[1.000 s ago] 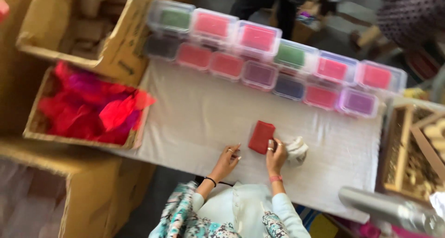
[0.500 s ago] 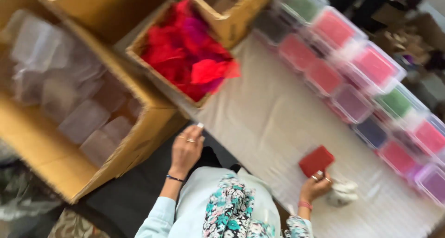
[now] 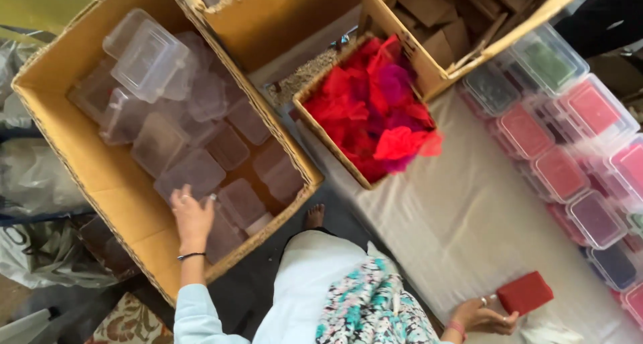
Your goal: The person wipes a small soap bar with a cloth, wraps it in red net fabric, places the wrapped bar into a clear plastic box, closes the lid, and stacks the box with others on the table.
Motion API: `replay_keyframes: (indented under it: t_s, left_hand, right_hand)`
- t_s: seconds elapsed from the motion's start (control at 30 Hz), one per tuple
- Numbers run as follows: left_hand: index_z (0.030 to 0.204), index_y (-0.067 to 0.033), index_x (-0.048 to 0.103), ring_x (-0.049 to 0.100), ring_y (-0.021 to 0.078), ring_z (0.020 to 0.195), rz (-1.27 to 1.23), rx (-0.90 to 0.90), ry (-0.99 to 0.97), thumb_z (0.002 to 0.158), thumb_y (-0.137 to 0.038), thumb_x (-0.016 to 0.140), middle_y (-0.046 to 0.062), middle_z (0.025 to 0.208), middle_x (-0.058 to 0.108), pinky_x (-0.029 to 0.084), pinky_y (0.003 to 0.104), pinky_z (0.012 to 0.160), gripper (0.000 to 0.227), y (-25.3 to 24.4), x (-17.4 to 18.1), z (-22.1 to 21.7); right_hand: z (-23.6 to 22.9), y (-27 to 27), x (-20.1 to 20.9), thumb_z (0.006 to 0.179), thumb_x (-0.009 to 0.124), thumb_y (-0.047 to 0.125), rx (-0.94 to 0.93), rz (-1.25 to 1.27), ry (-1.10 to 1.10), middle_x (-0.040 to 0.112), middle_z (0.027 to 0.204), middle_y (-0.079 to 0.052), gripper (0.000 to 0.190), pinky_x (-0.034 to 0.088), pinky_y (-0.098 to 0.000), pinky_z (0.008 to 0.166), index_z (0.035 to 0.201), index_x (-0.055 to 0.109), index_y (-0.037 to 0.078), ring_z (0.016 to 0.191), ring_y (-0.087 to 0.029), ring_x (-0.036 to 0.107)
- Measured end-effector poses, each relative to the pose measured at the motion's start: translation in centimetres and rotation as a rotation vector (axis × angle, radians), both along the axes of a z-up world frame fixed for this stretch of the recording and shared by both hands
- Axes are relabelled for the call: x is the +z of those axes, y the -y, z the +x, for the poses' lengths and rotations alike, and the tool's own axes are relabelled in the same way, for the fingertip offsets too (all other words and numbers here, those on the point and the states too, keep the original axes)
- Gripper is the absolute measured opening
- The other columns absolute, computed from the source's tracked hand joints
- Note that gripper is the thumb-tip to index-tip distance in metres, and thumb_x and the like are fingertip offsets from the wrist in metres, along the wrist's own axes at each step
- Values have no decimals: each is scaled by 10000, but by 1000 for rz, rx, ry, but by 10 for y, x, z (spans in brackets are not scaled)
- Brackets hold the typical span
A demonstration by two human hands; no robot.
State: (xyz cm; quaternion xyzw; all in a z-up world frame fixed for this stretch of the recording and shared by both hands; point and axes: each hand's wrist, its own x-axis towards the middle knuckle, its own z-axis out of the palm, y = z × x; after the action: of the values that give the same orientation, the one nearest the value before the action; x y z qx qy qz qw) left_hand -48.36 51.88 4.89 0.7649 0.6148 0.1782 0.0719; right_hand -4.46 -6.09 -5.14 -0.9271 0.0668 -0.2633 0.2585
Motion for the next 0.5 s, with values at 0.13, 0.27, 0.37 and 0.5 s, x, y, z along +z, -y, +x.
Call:
replay_keyframes:
  t_s: [0.13, 0.27, 0.37, 0.5]
  left_hand:
    - [1396, 27, 505, 473, 478, 1329, -330, -255, -224, 758, -355, 863, 294, 1528, 377, 454, 513, 1073, 826, -13, -32, 21]
    - [1296, -35, 559, 548, 395, 1263, -395, -454, -447, 683, -382, 885, 214, 1635, 336, 531, 468, 996, 775, -29, -52, 42]
    - [1390, -64, 556, 575, 396, 1268, -200, -463, -437, 712, -476, 876, 197, 1433, 461, 559, 484, 963, 855, -25, -125, 37]
    - [1415, -82, 530, 573, 415, 1204, -244, -411, -492, 535, -550, 921, 221, 1432, 464, 583, 477, 873, 1071, -21, -84, 71]
  right_hand:
    - [-19, -27, 6, 1028, 691, 103, -58, -108, -27, 370, 1474, -331, 586, 309, -603, 1145, 1459, 329, -61, 1376, -496, 385]
    - [-30, -47, 12, 1037, 692, 145, -126, -87, -114, 416, 1431, -311, 567, 318, -600, 1142, 1449, 355, -50, 1360, -494, 405]
    - [-32, -41, 2, 1056, 692, 182, -160, -154, -129, 442, 1403, -296, 518, 320, -596, 1146, 1417, 398, -46, 1347, -483, 418]
    - [-26, -50, 7, 1052, 705, 212, -217, -194, -131, 459, 1396, -282, 479, 334, -582, 1122, 1377, 449, -30, 1338, -466, 432]
